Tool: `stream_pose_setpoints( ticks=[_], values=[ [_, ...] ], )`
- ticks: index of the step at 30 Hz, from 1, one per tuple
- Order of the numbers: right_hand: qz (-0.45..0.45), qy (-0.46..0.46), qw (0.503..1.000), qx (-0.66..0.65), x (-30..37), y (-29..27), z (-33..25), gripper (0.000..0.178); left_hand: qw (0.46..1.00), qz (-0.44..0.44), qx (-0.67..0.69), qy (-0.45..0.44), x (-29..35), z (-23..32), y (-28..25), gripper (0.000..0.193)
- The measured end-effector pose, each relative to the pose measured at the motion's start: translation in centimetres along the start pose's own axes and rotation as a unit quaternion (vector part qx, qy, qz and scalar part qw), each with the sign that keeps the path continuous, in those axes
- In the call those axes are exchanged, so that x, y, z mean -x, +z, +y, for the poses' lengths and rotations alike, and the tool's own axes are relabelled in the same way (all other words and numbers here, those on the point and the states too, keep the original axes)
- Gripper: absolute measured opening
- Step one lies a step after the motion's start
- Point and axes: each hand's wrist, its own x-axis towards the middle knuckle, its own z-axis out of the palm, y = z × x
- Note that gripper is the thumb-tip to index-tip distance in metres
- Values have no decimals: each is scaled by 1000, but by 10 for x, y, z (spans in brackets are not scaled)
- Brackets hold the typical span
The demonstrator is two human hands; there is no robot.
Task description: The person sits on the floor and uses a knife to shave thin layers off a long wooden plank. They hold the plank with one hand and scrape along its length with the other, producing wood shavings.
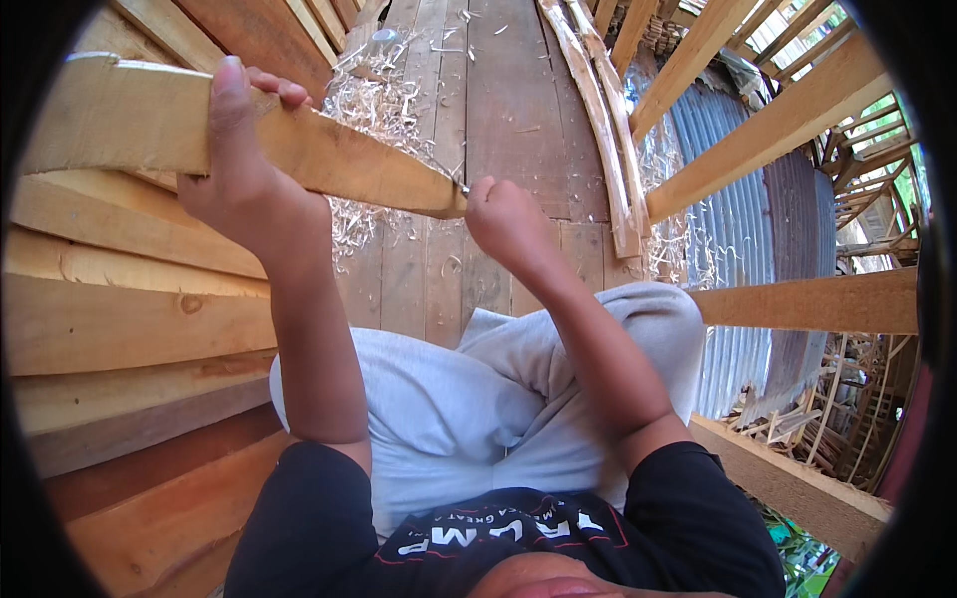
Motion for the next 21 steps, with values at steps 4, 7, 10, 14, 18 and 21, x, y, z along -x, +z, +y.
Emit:
stream_pose_setpoints(
  ticks=[4,7,10,14,18,21],
  values=[
    [-14,-43,999,18,13,-11,-21,39,1000,2,15,-13,0,-3,-4,21],
    [24,-25,996,77,-32,36,85,48,999,-17,25,-20,0,-1,10,20],
    [22,-58,996,62,-37,34,81,53,1000,-10,13,-11,-2,-3,5,21],
    [-4,-2,999,-38,17,-7,-28,52,1000,-2,20,-5,-1,-4,-5,20],
    [10,35,996,-87,-21,21,31,51,999,21,26,0,0,-4,4,19],
    [38,36,996,-65,-13,25,29,50,999,34,38,5,-2,-3,6,19]
  ],
)
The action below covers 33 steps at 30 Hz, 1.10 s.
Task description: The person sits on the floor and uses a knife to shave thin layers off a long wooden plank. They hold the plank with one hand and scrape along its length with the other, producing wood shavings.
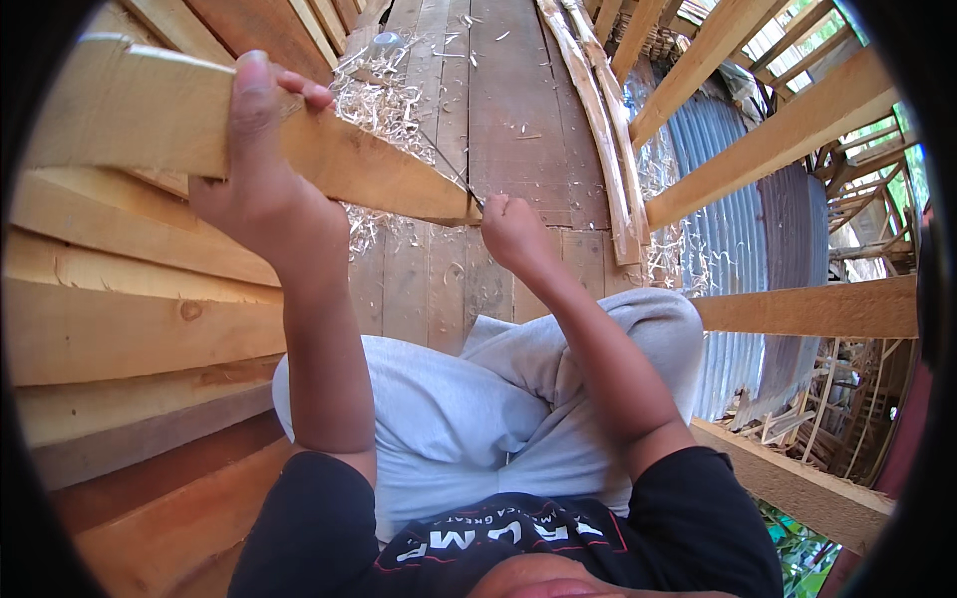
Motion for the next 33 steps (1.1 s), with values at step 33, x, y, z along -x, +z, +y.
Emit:
stream_pose_setpoints(
  ticks=[33],
  values=[
    [-8,18,1000,25,-8,3,15,44,999,-39,-24,5,0,0,-6,19]
  ],
)
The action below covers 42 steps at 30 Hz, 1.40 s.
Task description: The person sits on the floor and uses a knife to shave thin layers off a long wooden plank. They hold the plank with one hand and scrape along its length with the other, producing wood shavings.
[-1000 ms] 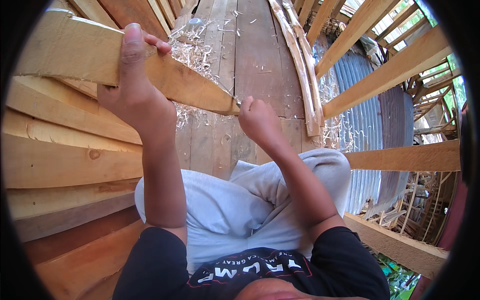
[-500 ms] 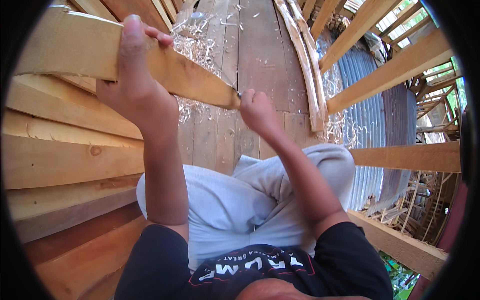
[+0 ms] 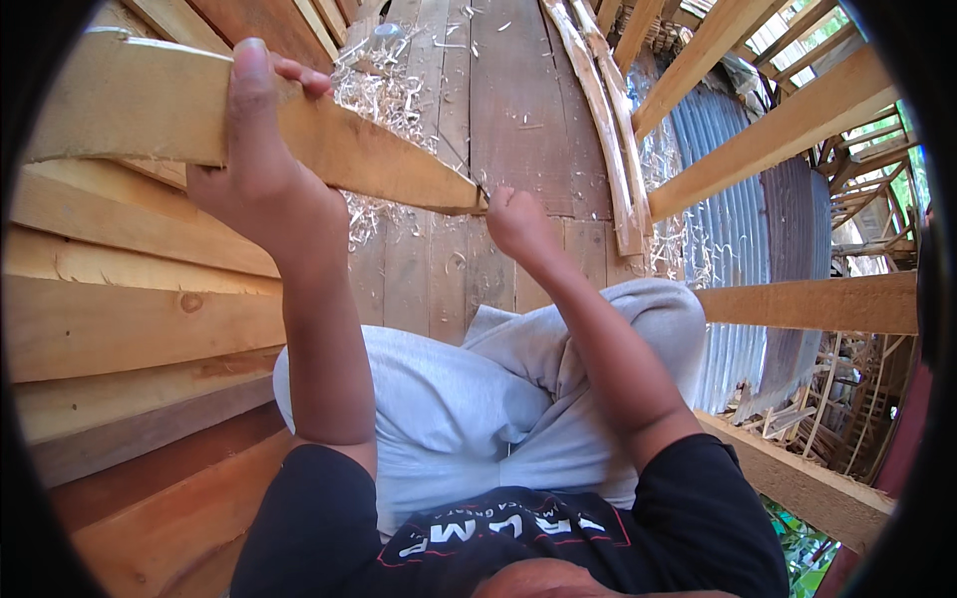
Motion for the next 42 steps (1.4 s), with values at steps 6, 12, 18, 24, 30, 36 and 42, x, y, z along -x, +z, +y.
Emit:
stream_pose_setpoints(
  ticks=[6,12,18,24,30,36,42],
  values=[
    [-29,-47,998,3,35,-29,-53,51,1000,-4,-14,2,-1,-1,-6,23],
    [7,15,1000,10,0,1,-1,46,1000,18,11,-5,1,1,5,18],
    [-33,-25,998,40,31,-29,-48,44,999,31,22,16,-2,-2,0,18],
    [-27,-33,983,180,-25,13,61,44,998,25,61,-9,1,0,6,17],
    [-54,-10,995,81,13,-12,-36,31,998,36,50,-5,-3,-1,-3,16],
    [-5,-60,993,105,-6,12,36,43,1000,12,11,15,-1,2,3,16],
    [-54,-62,992,93,25,-21,-43,41,999,27,24,30,-1,-2,1,14]
  ],
)
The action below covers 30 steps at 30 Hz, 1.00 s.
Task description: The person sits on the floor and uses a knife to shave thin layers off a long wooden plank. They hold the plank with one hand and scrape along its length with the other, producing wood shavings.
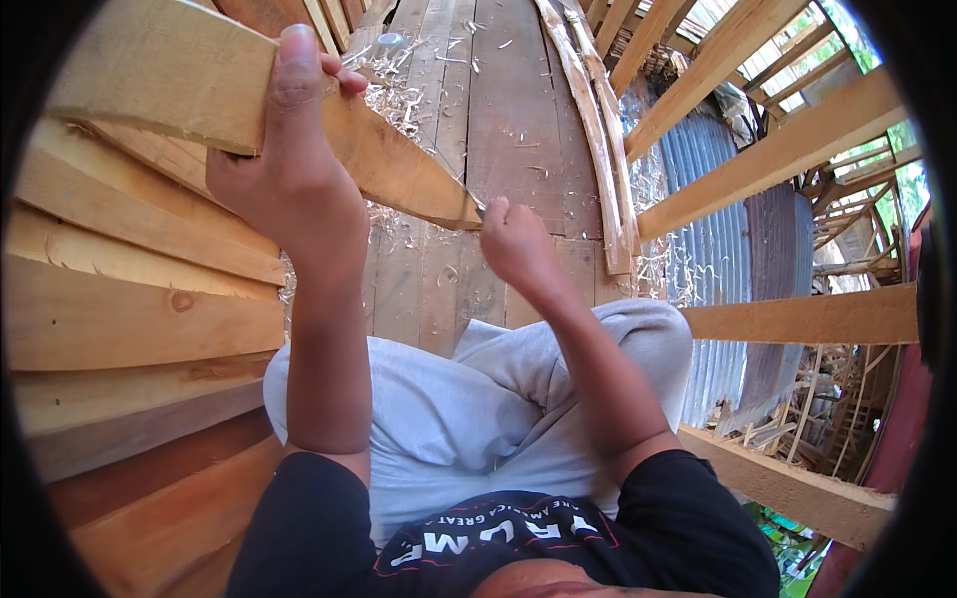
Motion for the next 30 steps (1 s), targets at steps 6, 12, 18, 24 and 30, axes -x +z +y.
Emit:
stream_pose_setpoints(
  ticks=[6,12,18,24,30],
  values=[
    [0,16,997,78,-34,45,99,43,1000,-4,4,-1,0,3,8,17],
    [14,30,998,-51,-7,14,6,43,999,-20,-25,-4,-1,-4,-6,18],
    [25,19,999,9,-49,64,114,48,999,-25,-20,-16,0,1,2,19],
    [89,48,991,-87,-16,38,30,41,1000,-12,1,-21,2,-4,-2,20],
    [56,51,996,-45,-32,48,68,38,1000,9,-10,-21,2,1,4,17]
  ],
)
